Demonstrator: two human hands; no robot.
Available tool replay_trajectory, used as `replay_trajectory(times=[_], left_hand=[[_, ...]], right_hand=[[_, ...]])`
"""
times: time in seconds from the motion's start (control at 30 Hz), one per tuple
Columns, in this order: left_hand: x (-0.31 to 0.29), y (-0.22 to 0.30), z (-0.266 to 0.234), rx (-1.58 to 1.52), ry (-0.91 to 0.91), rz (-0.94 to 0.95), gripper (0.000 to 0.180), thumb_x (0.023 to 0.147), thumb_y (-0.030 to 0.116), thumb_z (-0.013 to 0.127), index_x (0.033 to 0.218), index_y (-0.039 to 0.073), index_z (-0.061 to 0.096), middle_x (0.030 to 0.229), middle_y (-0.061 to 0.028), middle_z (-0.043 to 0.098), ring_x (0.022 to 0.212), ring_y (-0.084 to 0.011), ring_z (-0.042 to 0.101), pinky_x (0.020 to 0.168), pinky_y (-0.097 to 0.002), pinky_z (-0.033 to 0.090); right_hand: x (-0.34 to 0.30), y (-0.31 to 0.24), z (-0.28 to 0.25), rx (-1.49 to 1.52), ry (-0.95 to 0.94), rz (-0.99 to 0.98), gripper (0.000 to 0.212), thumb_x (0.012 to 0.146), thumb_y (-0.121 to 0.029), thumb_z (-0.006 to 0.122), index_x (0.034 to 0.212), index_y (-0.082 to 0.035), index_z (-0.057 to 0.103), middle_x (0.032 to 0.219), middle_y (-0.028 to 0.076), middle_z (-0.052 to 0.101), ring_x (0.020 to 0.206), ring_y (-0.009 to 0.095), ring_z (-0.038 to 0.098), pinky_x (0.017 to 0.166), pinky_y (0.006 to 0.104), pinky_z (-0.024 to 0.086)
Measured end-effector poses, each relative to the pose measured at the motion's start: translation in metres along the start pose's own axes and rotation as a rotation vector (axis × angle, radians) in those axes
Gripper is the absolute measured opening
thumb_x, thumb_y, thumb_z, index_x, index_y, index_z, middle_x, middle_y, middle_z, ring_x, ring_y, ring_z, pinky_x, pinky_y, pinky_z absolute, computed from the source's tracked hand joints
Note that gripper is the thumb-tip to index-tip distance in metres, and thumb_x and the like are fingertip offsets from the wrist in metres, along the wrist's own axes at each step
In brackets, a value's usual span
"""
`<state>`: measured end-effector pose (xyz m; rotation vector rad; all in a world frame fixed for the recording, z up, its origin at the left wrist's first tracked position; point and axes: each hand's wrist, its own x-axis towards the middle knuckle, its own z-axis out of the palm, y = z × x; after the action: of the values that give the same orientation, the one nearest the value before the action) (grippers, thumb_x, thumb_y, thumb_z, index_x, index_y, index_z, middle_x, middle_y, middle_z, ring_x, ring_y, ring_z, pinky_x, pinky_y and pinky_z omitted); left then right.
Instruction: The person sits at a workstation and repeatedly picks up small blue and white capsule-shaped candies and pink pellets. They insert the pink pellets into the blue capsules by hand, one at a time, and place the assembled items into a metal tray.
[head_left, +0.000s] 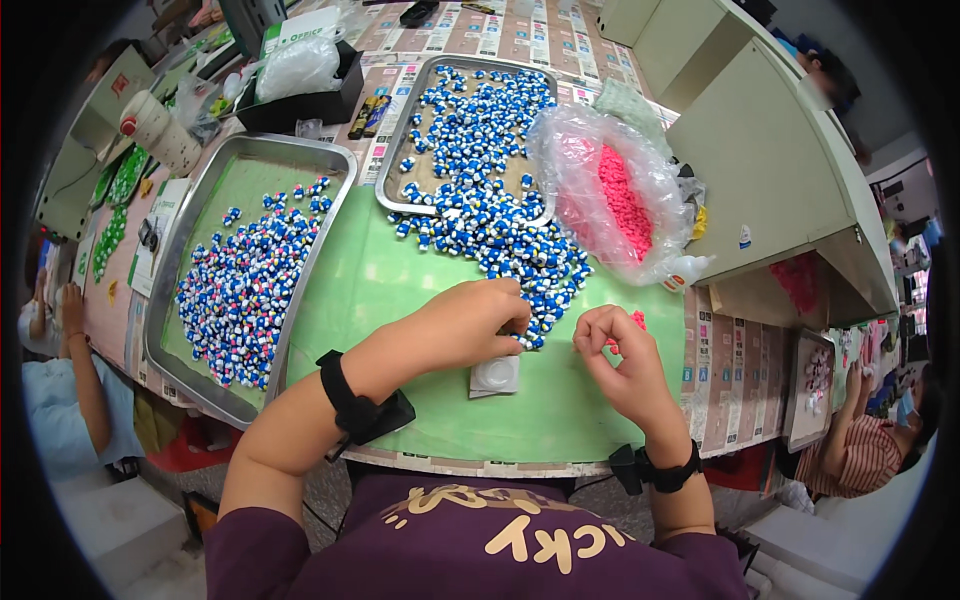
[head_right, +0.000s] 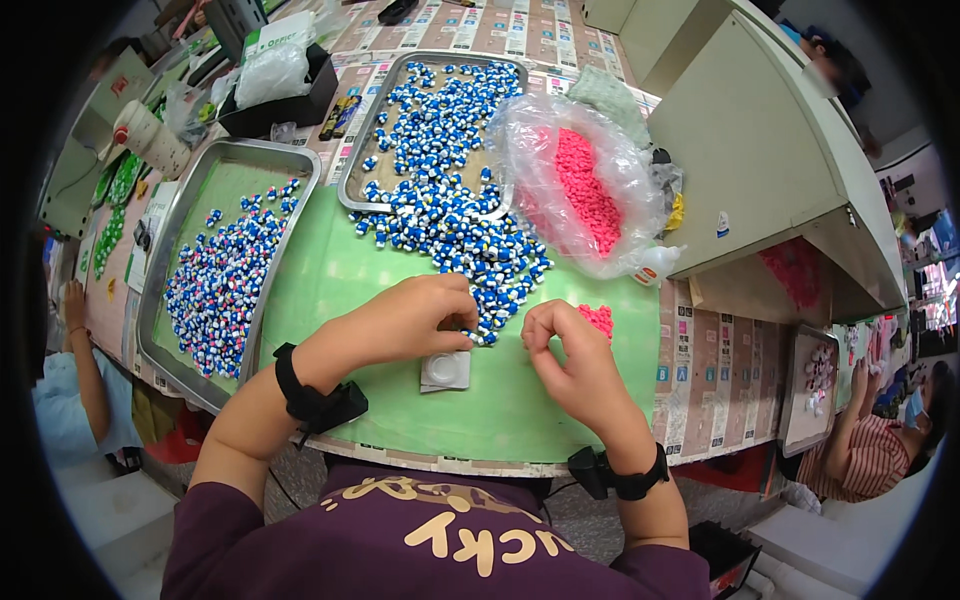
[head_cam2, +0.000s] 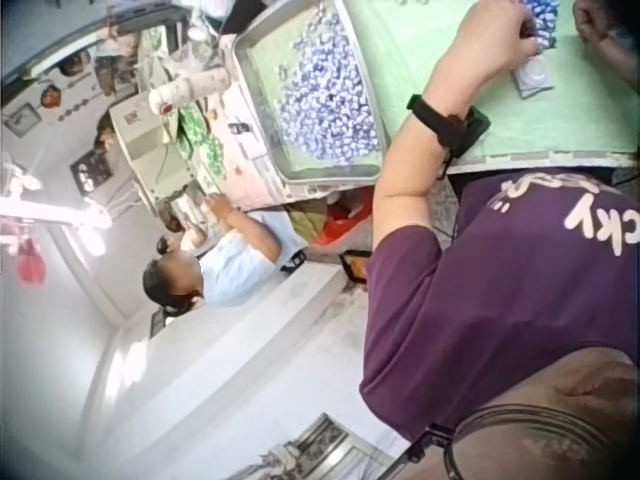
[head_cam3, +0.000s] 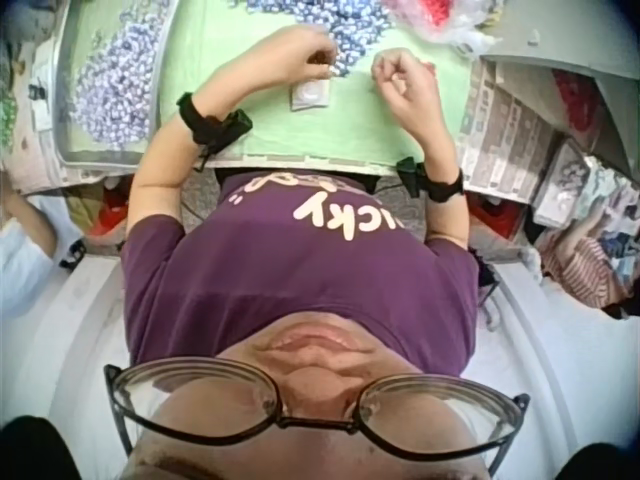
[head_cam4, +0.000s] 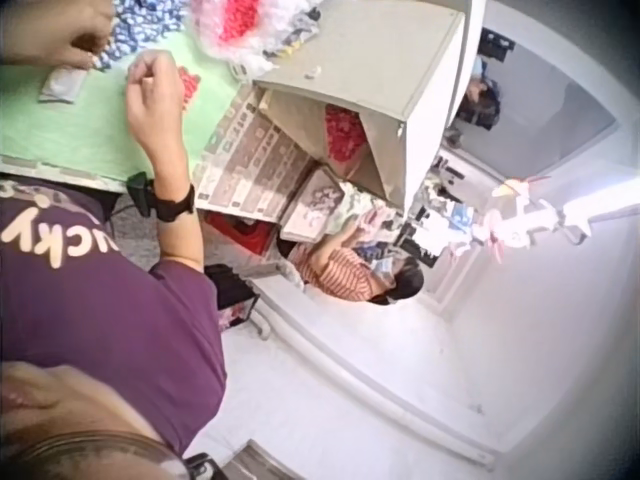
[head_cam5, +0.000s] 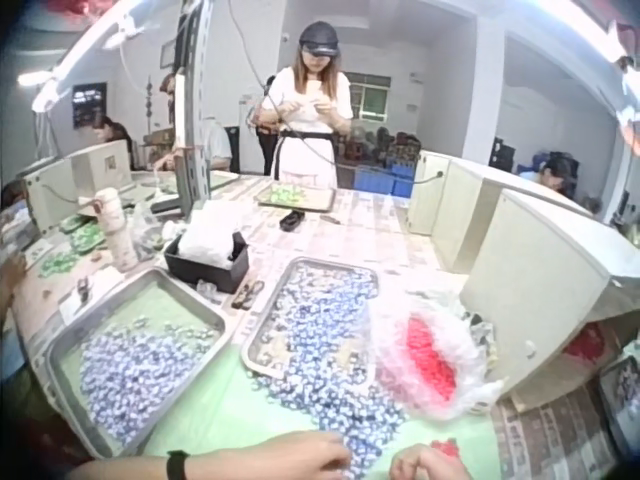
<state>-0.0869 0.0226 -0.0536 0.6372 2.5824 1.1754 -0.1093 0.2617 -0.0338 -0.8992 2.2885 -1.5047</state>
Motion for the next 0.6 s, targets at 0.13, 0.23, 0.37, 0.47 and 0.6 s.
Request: replay_trajectory(times=[0.13, 0.23, 0.37, 0.47, 0.6], left_hand=[[-0.003, 0.0, -0.015, -0.039, 0.039, -0.077, 0.01, 0.081, 0.007, 0.068, 0.086, 0.002, 0.062, 0.088, -0.009, 0.06, 0.073, -0.0169, 0.063, 0.064, -0.0313, 0.051], [-0.014, 0.007, -0.035, -0.297, 0.171, -0.204, 0.006, 0.085, 0.004, 0.065, 0.085, 0.001, 0.061, 0.091, -0.0069, 0.063, 0.075, -0.0111, 0.063, 0.063, -0.0272, 0.052], [-0.038, 0.038, -0.039, -0.821, 0.206, -0.149, 0.013, 0.091, 0.0, 0.06, 0.103, -0.003, 0.066, 0.094, -0.0067, 0.065, 0.079, -0.0109, 0.064, 0.068, -0.0248, 0.054], [-0.046, 0.05, -0.023, -1.104, 0.154, -0.114, 0.017, 0.092, 0.003, 0.062, 0.108, -0.004, 0.067, 0.092, -0.0083, 0.068, 0.075, -0.012, 0.065, 0.068, -0.0254, 0.055], [-0.054, 0.056, -0.027, -1.223, 0.204, -0.189, 0.016, 0.094, 0.009, 0.063, 0.103, -0.002, 0.068, 0.086, -0.0078, 0.068, 0.07, -0.0115, 0.065, 0.061, -0.0238, 0.054]], right_hand=[[0.0, 0.0, -0.001, 0.032, 0.016, 0.005, 0.02, 0.079, 0.012, 0.055, 0.081, -0.004, 0.043, 0.085, 0.007, 0.056, 0.08, 0.015, 0.055, 0.076, 0.0284, 0.046], [0.001, -0.004, 0.0, 0.202, 0.048, 0.007, 0.022, 0.083, 0.011, 0.056, 0.082, -0.006, 0.042, 0.09, 0.006, 0.058, 0.083, 0.013, 0.055, 0.079, 0.0282, 0.046], [0.011, -0.03, 0.01, 0.476, 0.062, -0.053, 0.025, 0.088, 0.008, 0.059, 0.084, -0.008, 0.04, 0.097, 0.008, 0.059, 0.087, 0.013, 0.055, 0.081, 0.0282, 0.045], [0.021, -0.051, 0.022, 0.56, 0.03, -0.202, 0.026, 0.089, 0.009, 0.059, 0.086, -0.009, 0.041, 0.1, 0.01, 0.058, 0.087, 0.014, 0.056, 0.079, 0.0287, 0.046], [0.026, -0.057, 0.033, 0.437, 0.029, -0.331, 0.025, 0.087, 0.01, 0.059, 0.086, -0.009, 0.042, 0.098, 0.01, 0.059, 0.083, 0.015, 0.057, 0.072, 0.029, 0.046]])
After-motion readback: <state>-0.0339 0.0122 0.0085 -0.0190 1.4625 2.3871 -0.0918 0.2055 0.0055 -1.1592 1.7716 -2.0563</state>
